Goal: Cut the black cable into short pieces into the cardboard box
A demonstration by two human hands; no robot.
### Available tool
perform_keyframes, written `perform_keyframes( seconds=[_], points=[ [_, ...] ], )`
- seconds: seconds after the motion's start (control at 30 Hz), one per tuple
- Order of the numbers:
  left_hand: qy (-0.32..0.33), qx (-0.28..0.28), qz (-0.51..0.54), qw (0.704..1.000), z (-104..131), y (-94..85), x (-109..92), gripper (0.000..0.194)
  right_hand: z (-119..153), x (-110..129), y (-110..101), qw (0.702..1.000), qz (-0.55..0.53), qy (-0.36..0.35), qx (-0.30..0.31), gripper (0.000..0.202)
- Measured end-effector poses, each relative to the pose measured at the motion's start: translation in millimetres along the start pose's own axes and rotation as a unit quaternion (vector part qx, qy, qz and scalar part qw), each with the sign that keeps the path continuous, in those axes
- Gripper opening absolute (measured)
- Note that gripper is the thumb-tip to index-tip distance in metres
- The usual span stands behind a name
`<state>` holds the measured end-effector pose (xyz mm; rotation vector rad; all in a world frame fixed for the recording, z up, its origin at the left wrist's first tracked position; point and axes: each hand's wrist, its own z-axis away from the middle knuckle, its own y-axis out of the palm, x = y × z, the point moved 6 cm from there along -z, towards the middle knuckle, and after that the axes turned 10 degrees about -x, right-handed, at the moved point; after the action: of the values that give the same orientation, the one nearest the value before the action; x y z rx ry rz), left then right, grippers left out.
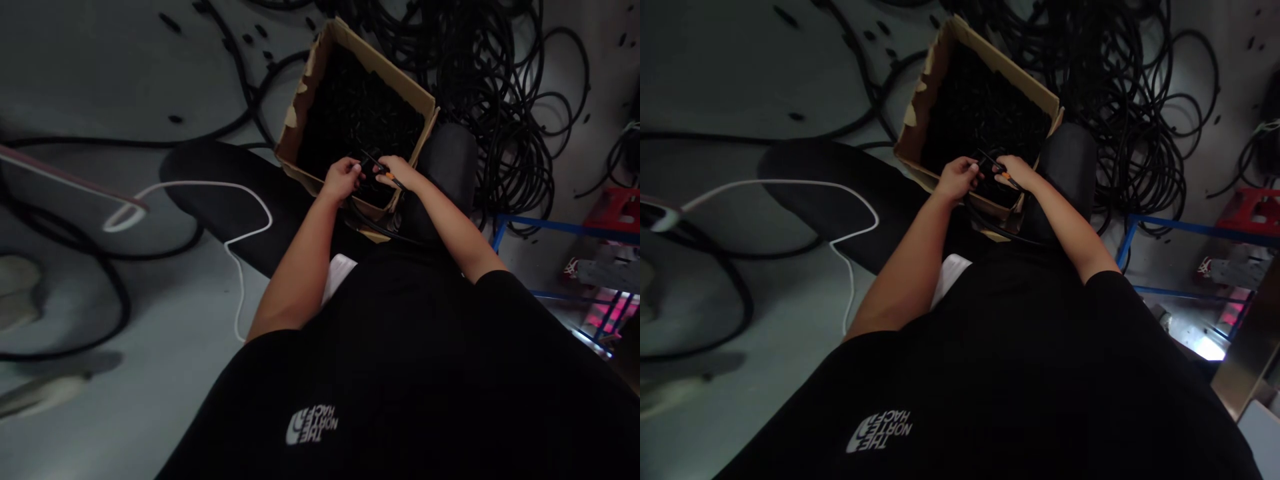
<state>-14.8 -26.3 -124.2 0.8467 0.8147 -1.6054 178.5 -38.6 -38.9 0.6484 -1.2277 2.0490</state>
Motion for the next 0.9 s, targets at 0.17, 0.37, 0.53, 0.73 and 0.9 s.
perform_keyframes(
  seconds=[0.17, 0.37, 0.53, 0.73, 0.9],
  points=[
    [-0.025, 0.003, -0.01, 1.0, 1, 0.2, 5, 0.062, 11, 7, -3, 0.999, -0.015, 0.041, 0.014, 0.017],
    [-0.039, 0.07, -0.016, 0.997, 10, 1.6, -1, 0.042, 6, 6, -2, 1.0, -0.01, 0.022, 0.014, 0.03],
    [-0.059, 0.044, -0.025, 0.997, 8, -1.1, 1, 0.043, 4, 0, 0, 0.999, -0.021, 0.043, 0.018, 0.019],
    [-0.078, -0.021, 0.06, 0.995, -1, -2.6, -5, 0.02, 5, -8, 7, 0.993, -0.077, 0.09, 0.009, 0.015],
    [-0.02, 0.012, 0.075, 0.997, 1, -2.8, -13, 0.023, -6, -18, 14, 0.991, -0.126, 0.052, 0.003, 0.019]
  ],
)
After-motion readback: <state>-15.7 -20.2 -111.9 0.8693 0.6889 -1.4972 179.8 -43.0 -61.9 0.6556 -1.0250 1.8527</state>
